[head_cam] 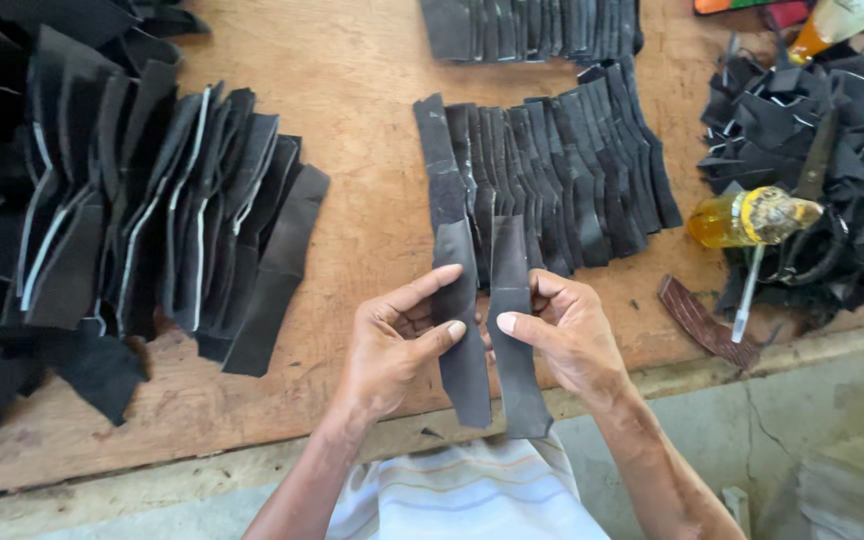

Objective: The person repeatedly picks up black rubber strips from a pile, applies a yellow adhesive to one side using fingers, and places the strips into a neat stack. The process is repeated for multiple strips throughout the clip.

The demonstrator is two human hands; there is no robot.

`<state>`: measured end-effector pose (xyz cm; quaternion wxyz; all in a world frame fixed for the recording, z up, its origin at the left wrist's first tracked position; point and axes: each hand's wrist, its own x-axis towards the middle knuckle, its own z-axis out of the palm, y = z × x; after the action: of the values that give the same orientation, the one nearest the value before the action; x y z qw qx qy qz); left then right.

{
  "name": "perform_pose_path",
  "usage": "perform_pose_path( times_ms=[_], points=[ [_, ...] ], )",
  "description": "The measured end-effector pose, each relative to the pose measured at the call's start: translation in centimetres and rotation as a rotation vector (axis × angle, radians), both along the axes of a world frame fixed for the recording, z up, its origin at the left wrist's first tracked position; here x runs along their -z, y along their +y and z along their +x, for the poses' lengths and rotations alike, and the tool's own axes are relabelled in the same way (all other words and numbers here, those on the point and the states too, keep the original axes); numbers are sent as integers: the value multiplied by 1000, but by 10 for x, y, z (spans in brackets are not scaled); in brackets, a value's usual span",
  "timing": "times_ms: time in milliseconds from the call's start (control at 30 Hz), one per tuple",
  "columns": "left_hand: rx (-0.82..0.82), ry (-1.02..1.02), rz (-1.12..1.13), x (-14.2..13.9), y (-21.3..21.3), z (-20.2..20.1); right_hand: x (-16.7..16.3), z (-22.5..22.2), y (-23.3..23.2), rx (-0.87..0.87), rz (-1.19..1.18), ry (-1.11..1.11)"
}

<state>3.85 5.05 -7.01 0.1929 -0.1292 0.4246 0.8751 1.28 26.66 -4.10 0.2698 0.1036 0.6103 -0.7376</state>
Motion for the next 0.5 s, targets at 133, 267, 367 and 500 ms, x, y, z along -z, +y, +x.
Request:
perform_pose_path(
  times_ms=[133, 267, 367, 500],
  points=[
    [69, 14, 97, -6, 8, -5, -11, 2, 11, -4, 87, 42],
    [84, 21, 137, -11, 17, -7, -16, 6, 19, 30, 126, 75],
    [95, 17, 136, -11, 22, -5, -15, 10, 25, 60, 159, 61],
    [117, 8, 135, -9, 29, -1, -12, 15, 32, 85, 140, 29]
  ],
)
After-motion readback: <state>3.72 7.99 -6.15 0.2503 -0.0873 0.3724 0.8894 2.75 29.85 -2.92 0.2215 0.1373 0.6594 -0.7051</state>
